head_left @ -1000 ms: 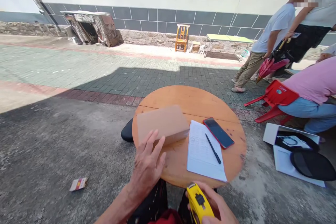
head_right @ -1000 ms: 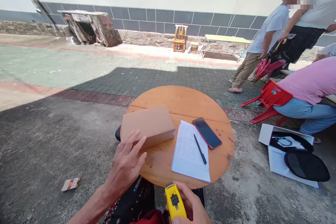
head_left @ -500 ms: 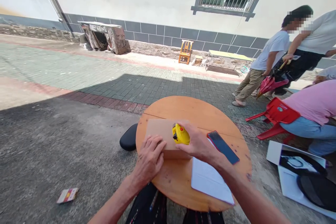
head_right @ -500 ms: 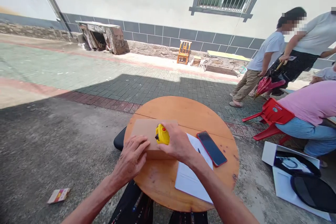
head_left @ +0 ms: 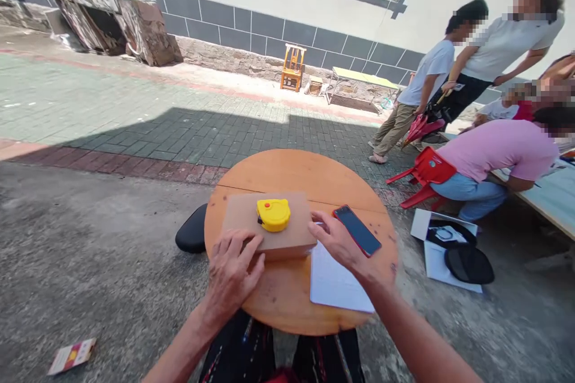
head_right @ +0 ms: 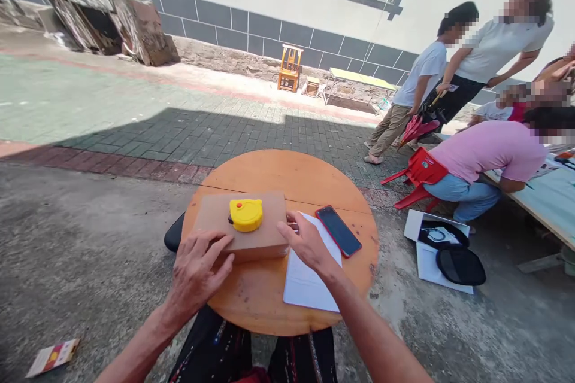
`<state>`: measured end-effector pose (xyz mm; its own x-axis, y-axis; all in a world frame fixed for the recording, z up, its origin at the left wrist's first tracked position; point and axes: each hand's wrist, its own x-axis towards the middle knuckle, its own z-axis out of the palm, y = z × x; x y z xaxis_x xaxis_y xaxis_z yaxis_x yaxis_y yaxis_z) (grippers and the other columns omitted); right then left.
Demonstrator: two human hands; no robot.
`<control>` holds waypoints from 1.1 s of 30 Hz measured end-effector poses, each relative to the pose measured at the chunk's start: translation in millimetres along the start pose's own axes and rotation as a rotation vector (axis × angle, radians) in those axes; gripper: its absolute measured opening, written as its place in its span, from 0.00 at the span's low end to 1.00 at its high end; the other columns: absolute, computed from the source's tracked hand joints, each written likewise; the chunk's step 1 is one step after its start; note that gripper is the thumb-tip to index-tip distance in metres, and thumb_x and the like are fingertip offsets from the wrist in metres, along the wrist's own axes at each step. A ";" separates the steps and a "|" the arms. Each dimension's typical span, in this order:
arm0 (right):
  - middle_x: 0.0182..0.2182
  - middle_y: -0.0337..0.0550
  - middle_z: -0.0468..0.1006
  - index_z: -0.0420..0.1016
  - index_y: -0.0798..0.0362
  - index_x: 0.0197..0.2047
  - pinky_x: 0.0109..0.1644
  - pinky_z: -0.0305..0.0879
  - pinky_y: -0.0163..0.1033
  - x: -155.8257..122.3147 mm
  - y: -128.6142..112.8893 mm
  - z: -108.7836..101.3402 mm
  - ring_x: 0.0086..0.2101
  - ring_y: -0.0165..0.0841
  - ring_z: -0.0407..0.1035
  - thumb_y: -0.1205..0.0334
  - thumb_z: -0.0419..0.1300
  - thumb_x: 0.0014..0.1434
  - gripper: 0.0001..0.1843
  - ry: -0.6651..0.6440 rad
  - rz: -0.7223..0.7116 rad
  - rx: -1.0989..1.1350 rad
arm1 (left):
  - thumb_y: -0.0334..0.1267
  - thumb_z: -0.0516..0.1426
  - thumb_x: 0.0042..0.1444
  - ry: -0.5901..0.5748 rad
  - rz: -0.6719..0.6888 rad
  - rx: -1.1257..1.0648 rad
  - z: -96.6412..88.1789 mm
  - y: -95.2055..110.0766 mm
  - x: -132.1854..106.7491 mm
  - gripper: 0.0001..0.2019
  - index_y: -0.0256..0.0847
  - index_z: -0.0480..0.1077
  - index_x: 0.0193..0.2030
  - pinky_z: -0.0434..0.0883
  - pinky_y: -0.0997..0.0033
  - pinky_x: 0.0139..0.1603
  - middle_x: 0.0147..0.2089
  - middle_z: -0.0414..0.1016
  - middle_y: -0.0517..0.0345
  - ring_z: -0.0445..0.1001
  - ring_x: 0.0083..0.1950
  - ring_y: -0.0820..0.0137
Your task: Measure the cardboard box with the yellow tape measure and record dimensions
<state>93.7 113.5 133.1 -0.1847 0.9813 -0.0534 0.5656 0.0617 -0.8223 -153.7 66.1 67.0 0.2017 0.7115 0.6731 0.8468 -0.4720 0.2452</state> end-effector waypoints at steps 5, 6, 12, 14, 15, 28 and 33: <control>0.56 0.50 0.76 0.70 0.55 0.59 0.58 0.65 0.45 11.2 -4.8 6.0 0.54 0.39 0.71 0.52 0.51 0.67 0.23 -0.111 -0.132 0.123 | 0.35 0.59 0.56 -0.001 0.003 0.052 4.3 -27.1 8.0 0.15 0.44 0.72 0.51 0.66 0.47 0.57 0.49 0.73 0.47 0.70 0.52 0.51; 0.56 0.49 0.76 0.70 0.55 0.59 0.58 0.65 0.44 13.7 -3.1 3.0 0.55 0.39 0.70 0.53 0.52 0.67 0.22 -0.112 -0.127 0.119 | 0.36 0.60 0.57 -0.003 0.005 0.064 5.2 -31.6 9.9 0.15 0.44 0.72 0.51 0.66 0.47 0.57 0.49 0.73 0.47 0.70 0.53 0.51; 0.44 0.45 0.81 0.76 0.53 0.50 0.45 0.68 0.39 -21.8 57.8 -48.4 0.40 0.35 0.74 0.56 0.55 0.62 0.17 0.114 -0.002 -0.220 | 0.31 0.61 0.55 0.093 0.001 0.035 2.3 -22.8 0.8 0.17 0.42 0.72 0.52 0.64 0.43 0.61 0.52 0.73 0.44 0.70 0.58 0.50; 0.37 0.44 0.82 0.78 0.53 0.44 0.42 0.68 0.39 -46.6 86.0 -63.1 0.36 0.36 0.74 0.56 0.54 0.62 0.14 0.167 0.075 -0.283 | 0.27 0.62 0.53 0.192 -0.011 -0.029 3.0 -2.5 -15.0 0.18 0.41 0.72 0.51 0.65 0.44 0.62 0.52 0.74 0.45 0.71 0.59 0.51; 0.34 0.44 0.82 0.78 0.53 0.41 0.40 0.67 0.39 -57.8 98.2 -66.8 0.35 0.36 0.74 0.57 0.54 0.62 0.13 0.183 0.114 -0.309 | 0.25 0.61 0.53 0.212 -0.015 -0.071 4.9 10.8 -24.6 0.17 0.41 0.72 0.50 0.66 0.45 0.61 0.50 0.75 0.46 0.71 0.58 0.52; 0.39 0.51 0.80 0.77 0.56 0.47 0.43 0.64 0.40 -73.3 134.1 -30.5 0.40 0.41 0.74 0.67 0.55 0.60 0.14 0.223 0.168 -0.503 | 0.25 0.53 0.61 -0.244 -0.068 -0.404 58.2 114.5 -70.0 0.10 0.41 0.72 0.44 0.71 0.58 0.52 0.47 0.73 0.50 0.71 0.51 0.62; 0.37 0.45 0.79 0.72 0.54 0.57 0.42 0.67 0.38 -115.8 138.2 -60.6 0.36 0.35 0.73 0.60 0.47 0.66 0.21 0.358 0.128 -0.213 | 0.27 0.54 0.61 -0.215 -0.059 -0.337 68.5 112.3 -79.1 0.08 0.40 0.73 0.43 0.69 0.57 0.51 0.46 0.74 0.51 0.72 0.49 0.62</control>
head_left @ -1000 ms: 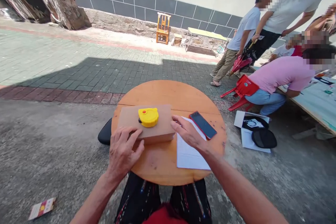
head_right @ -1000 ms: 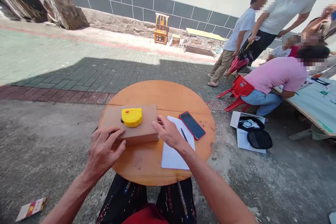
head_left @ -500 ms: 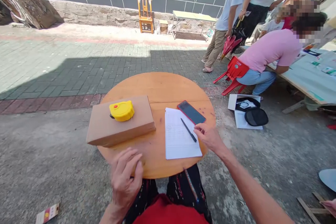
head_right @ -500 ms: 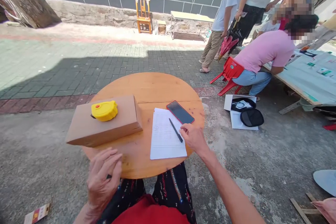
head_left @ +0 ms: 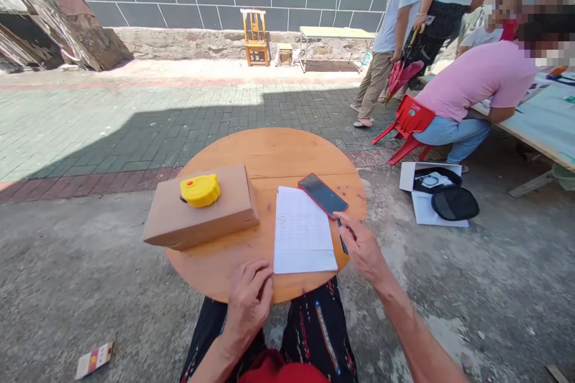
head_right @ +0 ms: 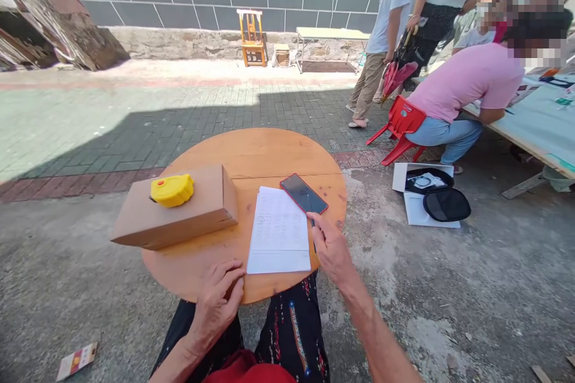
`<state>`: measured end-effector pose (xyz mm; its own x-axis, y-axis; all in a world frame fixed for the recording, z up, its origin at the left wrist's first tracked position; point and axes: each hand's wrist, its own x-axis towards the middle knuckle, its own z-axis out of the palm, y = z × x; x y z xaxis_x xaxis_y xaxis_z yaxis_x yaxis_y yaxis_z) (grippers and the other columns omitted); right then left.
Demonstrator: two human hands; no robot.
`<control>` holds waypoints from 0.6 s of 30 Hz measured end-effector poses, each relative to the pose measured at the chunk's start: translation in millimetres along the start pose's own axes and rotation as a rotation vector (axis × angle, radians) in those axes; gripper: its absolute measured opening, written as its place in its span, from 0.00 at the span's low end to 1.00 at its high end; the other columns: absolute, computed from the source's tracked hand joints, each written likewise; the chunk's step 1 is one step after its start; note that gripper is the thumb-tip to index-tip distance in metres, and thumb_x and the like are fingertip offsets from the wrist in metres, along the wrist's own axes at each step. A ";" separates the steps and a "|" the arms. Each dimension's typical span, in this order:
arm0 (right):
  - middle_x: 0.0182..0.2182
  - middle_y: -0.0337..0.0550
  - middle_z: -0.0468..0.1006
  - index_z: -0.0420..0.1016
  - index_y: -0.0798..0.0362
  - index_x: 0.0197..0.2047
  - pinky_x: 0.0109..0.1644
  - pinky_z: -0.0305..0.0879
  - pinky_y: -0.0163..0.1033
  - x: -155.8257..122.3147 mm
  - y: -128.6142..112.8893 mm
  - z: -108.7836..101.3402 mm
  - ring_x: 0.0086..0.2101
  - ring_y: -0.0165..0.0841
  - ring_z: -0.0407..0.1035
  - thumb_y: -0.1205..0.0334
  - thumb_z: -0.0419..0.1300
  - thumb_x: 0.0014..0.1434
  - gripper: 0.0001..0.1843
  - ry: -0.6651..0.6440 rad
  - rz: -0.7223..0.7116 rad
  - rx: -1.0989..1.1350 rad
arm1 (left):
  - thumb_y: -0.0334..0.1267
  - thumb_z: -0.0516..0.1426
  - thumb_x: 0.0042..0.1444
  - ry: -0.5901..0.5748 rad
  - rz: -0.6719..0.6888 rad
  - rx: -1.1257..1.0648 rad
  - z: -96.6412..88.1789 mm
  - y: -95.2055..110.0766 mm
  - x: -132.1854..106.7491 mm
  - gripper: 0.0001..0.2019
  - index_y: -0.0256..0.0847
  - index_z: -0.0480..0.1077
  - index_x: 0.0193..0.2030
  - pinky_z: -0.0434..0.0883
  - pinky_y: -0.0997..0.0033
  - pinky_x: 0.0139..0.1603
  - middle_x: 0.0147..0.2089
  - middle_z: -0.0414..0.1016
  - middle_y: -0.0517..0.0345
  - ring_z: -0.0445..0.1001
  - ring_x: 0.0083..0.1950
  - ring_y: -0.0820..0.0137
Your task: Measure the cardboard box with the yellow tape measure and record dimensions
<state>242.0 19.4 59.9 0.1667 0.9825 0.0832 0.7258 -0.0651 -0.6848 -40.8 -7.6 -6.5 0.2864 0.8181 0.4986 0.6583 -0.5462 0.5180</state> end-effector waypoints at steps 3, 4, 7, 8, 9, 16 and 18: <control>0.30 0.42 0.78 0.79 0.53 0.49 0.38 0.67 0.38 -38.2 14.8 -15.8 0.33 0.35 0.71 0.53 0.51 0.65 0.20 0.058 0.127 0.382 | 0.27 0.55 0.61 0.024 0.014 0.034 4.2 1.7 -1.1 0.08 0.39 0.72 0.43 0.69 0.57 0.51 0.45 0.75 0.50 0.72 0.48 0.62; 0.29 0.41 0.77 0.79 0.53 0.49 0.36 0.67 0.38 -52.8 19.3 -15.8 0.31 0.34 0.70 0.52 0.53 0.65 0.19 0.069 0.169 0.487 | 0.26 0.55 0.61 0.027 0.023 0.047 5.1 2.5 -1.2 0.08 0.39 0.72 0.43 0.69 0.57 0.51 0.45 0.74 0.50 0.71 0.48 0.62; 0.32 0.43 0.79 0.76 0.50 0.54 0.36 0.69 0.38 -94.7 25.7 -2.1 0.33 0.35 0.72 0.52 0.60 0.62 0.20 0.075 0.210 0.754 | 0.26 0.55 0.60 0.033 0.050 0.085 6.8 3.9 -2.1 0.08 0.38 0.72 0.44 0.69 0.56 0.52 0.46 0.74 0.49 0.71 0.49 0.61; 0.32 0.43 0.79 0.76 0.50 0.53 0.35 0.70 0.38 -106.8 25.0 4.8 0.32 0.35 0.72 0.51 0.62 0.60 0.20 0.095 0.216 0.791 | 0.25 0.55 0.60 0.036 0.055 0.095 7.2 4.1 -2.6 0.09 0.38 0.72 0.44 0.69 0.55 0.52 0.46 0.74 0.49 0.71 0.49 0.61; 0.31 0.43 0.78 0.77 0.50 0.51 0.34 0.70 0.37 -117.5 23.2 11.5 0.31 0.34 0.72 0.51 0.65 0.58 0.20 0.149 0.230 0.794 | 0.25 0.55 0.60 0.039 0.057 0.104 7.7 4.1 -3.3 0.09 0.39 0.72 0.44 0.69 0.55 0.52 0.46 0.74 0.49 0.71 0.49 0.61; 0.41 0.46 0.76 0.79 0.50 0.38 0.45 0.68 0.38 -153.4 18.1 16.2 0.42 0.39 0.71 0.46 0.60 0.61 0.16 0.418 0.241 0.343 | 0.26 0.55 0.60 0.058 0.059 0.148 13.4 3.5 -6.8 0.10 0.39 0.71 0.46 0.70 0.55 0.52 0.46 0.74 0.50 0.71 0.50 0.60; 0.48 0.49 0.74 0.76 0.51 0.33 0.48 0.68 0.38 -150.8 23.6 7.8 0.48 0.41 0.70 0.46 0.57 0.63 0.17 0.416 0.200 0.306 | 0.26 0.55 0.60 0.068 0.051 0.152 14.8 3.8 -6.6 0.09 0.39 0.71 0.45 0.70 0.55 0.53 0.46 0.74 0.50 0.71 0.50 0.60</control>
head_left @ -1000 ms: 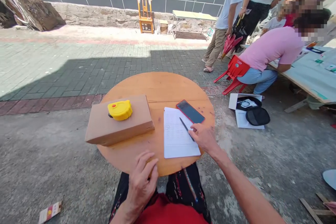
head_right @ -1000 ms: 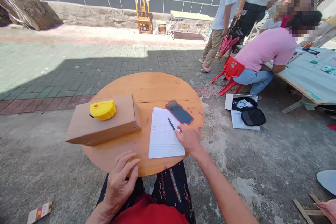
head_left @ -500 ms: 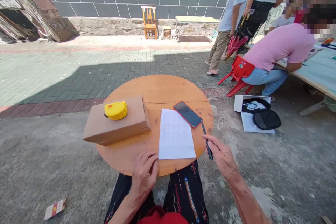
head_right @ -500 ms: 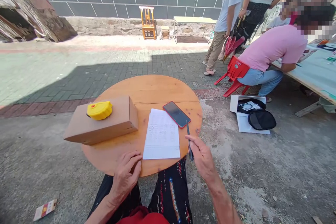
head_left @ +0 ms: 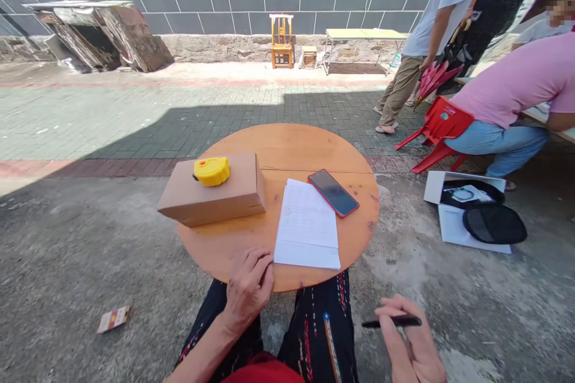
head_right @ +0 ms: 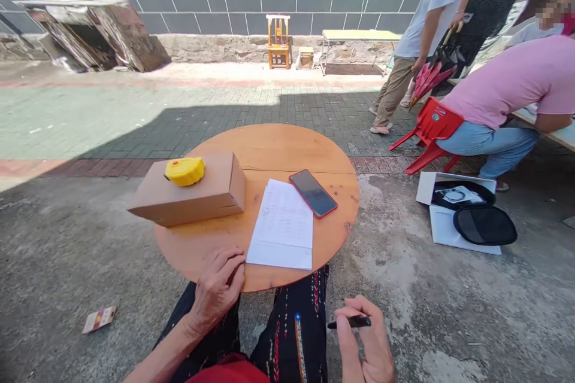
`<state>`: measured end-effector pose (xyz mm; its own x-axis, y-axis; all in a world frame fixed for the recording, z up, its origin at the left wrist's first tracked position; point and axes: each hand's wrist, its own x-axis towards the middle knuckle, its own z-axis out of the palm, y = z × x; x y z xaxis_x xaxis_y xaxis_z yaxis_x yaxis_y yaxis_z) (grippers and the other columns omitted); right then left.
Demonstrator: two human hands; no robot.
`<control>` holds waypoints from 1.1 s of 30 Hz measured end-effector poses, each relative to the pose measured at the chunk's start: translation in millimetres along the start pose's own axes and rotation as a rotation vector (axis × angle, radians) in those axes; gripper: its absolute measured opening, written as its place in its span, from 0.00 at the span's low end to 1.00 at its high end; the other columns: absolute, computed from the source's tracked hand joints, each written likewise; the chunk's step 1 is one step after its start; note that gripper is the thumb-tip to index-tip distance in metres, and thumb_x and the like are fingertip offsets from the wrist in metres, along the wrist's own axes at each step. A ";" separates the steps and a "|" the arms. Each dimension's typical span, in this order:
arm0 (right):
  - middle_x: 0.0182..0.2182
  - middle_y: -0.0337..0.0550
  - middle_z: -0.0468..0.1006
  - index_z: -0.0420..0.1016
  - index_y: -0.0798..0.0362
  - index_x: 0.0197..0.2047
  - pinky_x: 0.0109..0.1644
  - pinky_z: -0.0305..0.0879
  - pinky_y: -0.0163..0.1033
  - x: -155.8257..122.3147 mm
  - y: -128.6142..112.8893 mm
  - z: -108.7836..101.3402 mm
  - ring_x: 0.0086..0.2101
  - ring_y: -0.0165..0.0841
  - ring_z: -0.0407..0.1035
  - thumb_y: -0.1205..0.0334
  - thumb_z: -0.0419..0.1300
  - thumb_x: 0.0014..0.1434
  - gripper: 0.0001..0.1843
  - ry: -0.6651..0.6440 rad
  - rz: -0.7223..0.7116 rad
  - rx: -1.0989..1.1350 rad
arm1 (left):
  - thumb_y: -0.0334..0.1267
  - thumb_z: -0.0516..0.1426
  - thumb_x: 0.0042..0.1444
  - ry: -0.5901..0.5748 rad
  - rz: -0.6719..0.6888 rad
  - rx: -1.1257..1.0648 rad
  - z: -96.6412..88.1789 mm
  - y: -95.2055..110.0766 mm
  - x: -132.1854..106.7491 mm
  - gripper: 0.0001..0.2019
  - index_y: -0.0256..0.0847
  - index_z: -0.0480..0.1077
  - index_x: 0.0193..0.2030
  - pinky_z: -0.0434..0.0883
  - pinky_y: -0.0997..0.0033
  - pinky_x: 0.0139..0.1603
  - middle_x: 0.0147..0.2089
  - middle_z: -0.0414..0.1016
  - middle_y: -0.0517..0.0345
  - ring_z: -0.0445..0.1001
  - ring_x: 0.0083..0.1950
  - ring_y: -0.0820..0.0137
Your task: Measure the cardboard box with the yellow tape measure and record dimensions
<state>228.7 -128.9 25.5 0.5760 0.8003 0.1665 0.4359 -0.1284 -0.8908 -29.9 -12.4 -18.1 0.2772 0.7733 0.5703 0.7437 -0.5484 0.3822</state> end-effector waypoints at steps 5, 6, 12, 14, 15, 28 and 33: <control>0.26 0.39 0.74 0.74 0.51 0.41 0.27 0.66 0.33 44.6 2.1 -4.0 0.23 0.30 0.66 0.49 0.55 0.64 0.15 -0.078 -0.035 -0.064 | 0.27 0.54 0.61 0.005 -0.039 0.005 0.2 1.8 1.6 0.08 0.40 0.72 0.43 0.70 0.56 0.51 0.44 0.74 0.51 0.71 0.48 0.62; 0.23 0.38 0.73 0.75 0.51 0.40 0.26 0.66 0.33 58.8 1.8 -0.8 0.22 0.30 0.65 0.50 0.57 0.62 0.14 -0.070 -0.093 -0.125 | 0.28 0.54 0.62 0.006 -0.046 0.003 0.0 2.0 2.2 0.08 0.40 0.72 0.43 0.70 0.57 0.50 0.44 0.75 0.51 0.71 0.47 0.62; 0.32 0.43 0.78 0.74 0.53 0.52 0.36 0.68 0.40 157.7 -5.1 45.0 0.28 0.35 0.71 0.52 0.57 0.60 0.20 -0.143 -0.384 -0.489 | 0.30 0.53 0.62 -0.008 -0.086 0.022 -2.5 2.1 4.1 0.09 0.42 0.72 0.45 0.71 0.57 0.50 0.46 0.75 0.50 0.73 0.47 0.62; 0.48 0.50 0.79 0.70 0.53 0.58 0.43 0.69 0.43 184.9 -11.9 63.9 0.41 0.41 0.75 0.51 0.59 0.59 0.26 -0.222 -0.396 -0.598 | 0.32 0.53 0.61 -0.031 -0.108 0.034 -5.7 2.4 5.5 0.11 0.44 0.72 0.49 0.72 0.56 0.50 0.51 0.74 0.48 0.73 0.51 0.60; 0.54 0.52 0.76 0.69 0.53 0.59 0.45 0.69 0.44 196.1 -16.2 72.4 0.47 0.44 0.73 0.50 0.60 0.59 0.28 -0.269 -0.399 -0.650 | 0.33 0.54 0.61 -0.046 -0.116 0.041 -7.6 2.7 7.0 0.13 0.44 0.71 0.51 0.73 0.56 0.51 0.53 0.72 0.47 0.72 0.53 0.59; 0.50 0.53 0.78 0.67 0.54 0.57 0.36 0.63 0.43 228.0 -31.9 110.5 0.44 0.48 0.75 0.44 0.58 0.59 0.29 -0.481 -0.421 -1.085 | 0.38 0.59 0.58 -0.170 0.104 0.116 16.1 -3.3 39.9 0.16 0.41 0.72 0.53 0.72 0.56 0.55 0.62 0.71 0.47 0.67 0.62 0.55; 0.50 0.51 0.79 0.66 0.53 0.59 0.32 0.61 0.43 237.3 -25.2 100.9 0.41 0.49 0.76 0.44 0.57 0.59 0.30 -0.443 -0.315 -1.153 | 0.37 0.57 0.58 -0.134 0.090 0.083 17.7 -4.7 36.8 0.16 0.42 0.72 0.53 0.71 0.56 0.55 0.61 0.72 0.48 0.68 0.62 0.56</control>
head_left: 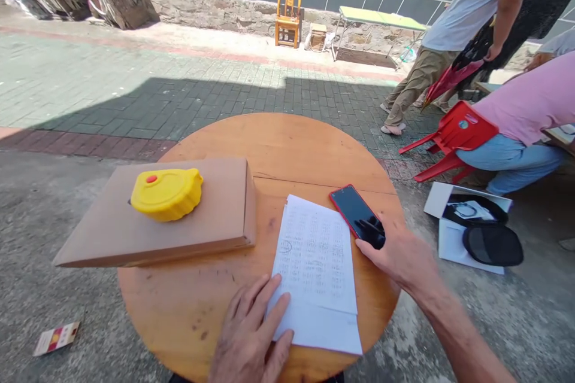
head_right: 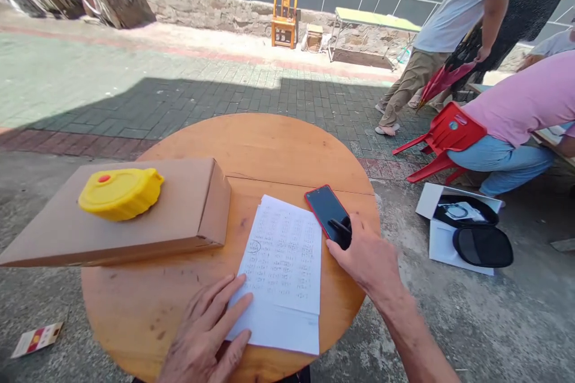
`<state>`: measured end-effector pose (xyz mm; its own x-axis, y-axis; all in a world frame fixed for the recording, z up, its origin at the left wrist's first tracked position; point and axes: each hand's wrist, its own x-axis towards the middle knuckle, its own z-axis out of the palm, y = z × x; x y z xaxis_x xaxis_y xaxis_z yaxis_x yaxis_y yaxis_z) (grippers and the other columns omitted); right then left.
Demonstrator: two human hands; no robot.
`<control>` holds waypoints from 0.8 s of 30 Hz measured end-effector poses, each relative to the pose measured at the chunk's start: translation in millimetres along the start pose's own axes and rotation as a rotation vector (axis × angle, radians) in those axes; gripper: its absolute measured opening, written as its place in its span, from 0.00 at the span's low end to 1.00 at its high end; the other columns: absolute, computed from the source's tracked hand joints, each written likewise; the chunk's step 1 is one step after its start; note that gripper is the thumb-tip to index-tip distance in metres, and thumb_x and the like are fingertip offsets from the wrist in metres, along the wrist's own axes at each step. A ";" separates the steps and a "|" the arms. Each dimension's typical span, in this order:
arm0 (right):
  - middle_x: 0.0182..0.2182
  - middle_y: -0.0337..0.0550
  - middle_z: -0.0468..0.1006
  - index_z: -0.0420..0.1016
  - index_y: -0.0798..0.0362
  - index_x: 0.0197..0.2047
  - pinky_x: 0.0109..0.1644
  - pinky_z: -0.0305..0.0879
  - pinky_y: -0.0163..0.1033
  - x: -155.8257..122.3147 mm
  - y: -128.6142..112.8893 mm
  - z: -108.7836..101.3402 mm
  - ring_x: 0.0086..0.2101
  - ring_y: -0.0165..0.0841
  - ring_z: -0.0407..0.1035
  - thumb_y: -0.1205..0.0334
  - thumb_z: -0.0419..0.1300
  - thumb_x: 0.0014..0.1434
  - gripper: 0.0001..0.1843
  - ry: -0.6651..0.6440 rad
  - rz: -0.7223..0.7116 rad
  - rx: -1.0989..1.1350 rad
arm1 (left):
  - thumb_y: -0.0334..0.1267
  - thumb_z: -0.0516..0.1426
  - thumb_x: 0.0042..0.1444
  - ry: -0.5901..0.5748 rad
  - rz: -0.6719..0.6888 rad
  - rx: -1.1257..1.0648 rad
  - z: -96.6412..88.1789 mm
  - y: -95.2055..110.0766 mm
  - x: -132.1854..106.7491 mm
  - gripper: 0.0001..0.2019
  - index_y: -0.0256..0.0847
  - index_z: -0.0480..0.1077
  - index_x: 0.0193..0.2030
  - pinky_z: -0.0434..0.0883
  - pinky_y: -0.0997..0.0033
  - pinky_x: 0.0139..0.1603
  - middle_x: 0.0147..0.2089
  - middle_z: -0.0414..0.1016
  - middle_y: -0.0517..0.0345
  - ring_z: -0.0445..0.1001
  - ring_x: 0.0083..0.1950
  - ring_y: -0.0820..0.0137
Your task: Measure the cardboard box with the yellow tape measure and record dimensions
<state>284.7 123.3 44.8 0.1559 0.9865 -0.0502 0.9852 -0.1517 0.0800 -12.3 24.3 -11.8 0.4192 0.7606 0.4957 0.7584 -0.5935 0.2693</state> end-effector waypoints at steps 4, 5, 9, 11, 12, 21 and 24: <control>0.49 0.51 0.79 0.66 0.52 0.59 0.32 0.61 0.43 5.8 5.0 -0.9 0.40 0.50 0.77 0.43 0.56 0.59 0.30 -0.026 0.006 -0.027 | 0.37 0.57 0.58 0.001 -0.017 -0.018 1.7 0.3 -1.5 0.16 0.42 0.72 0.53 0.71 0.56 0.55 0.61 0.72 0.48 0.67 0.62 0.55; 0.49 0.51 0.80 0.66 0.52 0.58 0.31 0.60 0.43 6.0 5.1 -0.6 0.39 0.49 0.77 0.44 0.56 0.60 0.29 -0.028 -0.003 -0.030 | 0.37 0.57 0.58 -0.005 -0.017 -0.014 1.7 0.4 -1.6 0.16 0.42 0.72 0.53 0.72 0.56 0.54 0.61 0.72 0.48 0.68 0.62 0.55; 0.49 0.53 0.80 0.69 0.54 0.55 0.30 0.60 0.42 2.7 4.6 2.2 0.38 0.48 0.77 0.42 0.56 0.60 0.28 0.005 -0.013 -0.041 | 0.35 0.57 0.58 -0.033 -0.025 0.002 -0.1 1.2 -1.6 0.16 0.43 0.72 0.54 0.72 0.55 0.55 0.62 0.72 0.48 0.68 0.62 0.56; 0.50 0.54 0.79 0.69 0.54 0.55 0.30 0.59 0.42 0.7 4.2 2.8 0.38 0.48 0.77 0.41 0.56 0.60 0.29 0.016 -0.012 -0.050 | 0.35 0.57 0.58 -0.050 -0.030 0.002 -0.9 1.9 -1.7 0.16 0.43 0.71 0.54 0.72 0.55 0.56 0.62 0.71 0.48 0.67 0.63 0.55; 0.50 0.54 0.79 0.68 0.54 0.55 0.29 0.59 0.41 0.1 3.9 2.7 0.38 0.48 0.77 0.41 0.56 0.60 0.29 0.016 -0.012 -0.053 | 0.34 0.57 0.58 -0.059 -0.032 0.002 -1.1 2.3 -1.8 0.16 0.42 0.71 0.54 0.72 0.54 0.56 0.63 0.71 0.47 0.66 0.63 0.55; 0.45 0.51 0.81 0.68 0.53 0.56 0.28 0.58 0.41 -0.1 2.3 -2.0 0.36 0.48 0.77 0.44 0.56 0.60 0.27 0.003 -0.012 -0.021 | 0.33 0.56 0.59 -0.056 -0.069 -0.018 -0.6 8.1 -0.6 0.15 0.43 0.71 0.53 0.70 0.53 0.56 0.62 0.71 0.47 0.66 0.62 0.55; 0.48 0.53 0.80 0.68 0.53 0.58 0.31 0.62 0.43 -0.9 6.5 -3.5 0.38 0.50 0.77 0.43 0.57 0.59 0.30 0.000 -0.025 -0.011 | 0.33 0.55 0.60 -0.062 -0.114 -0.053 -1.8 11.6 1.8 0.13 0.42 0.71 0.51 0.69 0.51 0.57 0.61 0.71 0.47 0.66 0.61 0.54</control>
<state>290.7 121.7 48.9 0.1315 0.9900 -0.0520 0.9879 -0.1265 0.0899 -3.7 18.3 -6.3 0.3628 0.8378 0.4080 0.7761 -0.5140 0.3653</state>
